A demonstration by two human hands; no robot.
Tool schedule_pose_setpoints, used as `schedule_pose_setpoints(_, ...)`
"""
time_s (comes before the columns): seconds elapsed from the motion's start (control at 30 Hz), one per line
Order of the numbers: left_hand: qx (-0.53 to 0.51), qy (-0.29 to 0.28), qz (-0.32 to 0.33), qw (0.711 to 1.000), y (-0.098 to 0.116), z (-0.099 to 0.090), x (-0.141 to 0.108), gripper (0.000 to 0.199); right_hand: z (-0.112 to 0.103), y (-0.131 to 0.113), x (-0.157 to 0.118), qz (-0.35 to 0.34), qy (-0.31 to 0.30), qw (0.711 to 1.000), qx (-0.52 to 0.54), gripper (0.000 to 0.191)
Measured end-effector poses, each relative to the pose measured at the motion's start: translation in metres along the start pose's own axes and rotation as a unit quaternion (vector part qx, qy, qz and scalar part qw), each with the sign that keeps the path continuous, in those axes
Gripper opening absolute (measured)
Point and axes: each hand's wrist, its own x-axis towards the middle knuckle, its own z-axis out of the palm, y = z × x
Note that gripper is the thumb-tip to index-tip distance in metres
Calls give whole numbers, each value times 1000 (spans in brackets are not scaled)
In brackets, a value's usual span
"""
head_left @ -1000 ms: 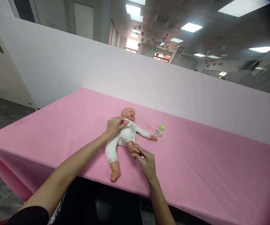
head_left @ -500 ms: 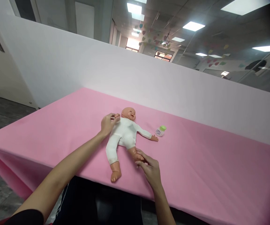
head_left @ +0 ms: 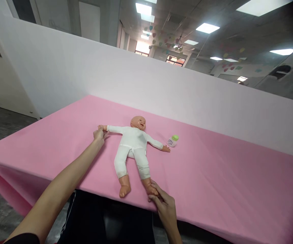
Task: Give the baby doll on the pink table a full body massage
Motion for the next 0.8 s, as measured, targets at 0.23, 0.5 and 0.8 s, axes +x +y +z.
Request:
schedule_pose_setpoints(0.23, 139, -124, 276, 943, -7, 25, -36, 22, 3, -22, 24, -28, -2, 1000, 1, 41)
schedule_pose_setpoints(0.5, 430, -259, 470, 726, -33, 48, -81, 22, 34, -64, 77, -66, -24, 998, -3, 42)
schedule_pose_setpoints(0.8, 523, -325, 496, 613, -40, 40, -79, 13, 59, -64, 99, -50, -39, 998, 32, 42)
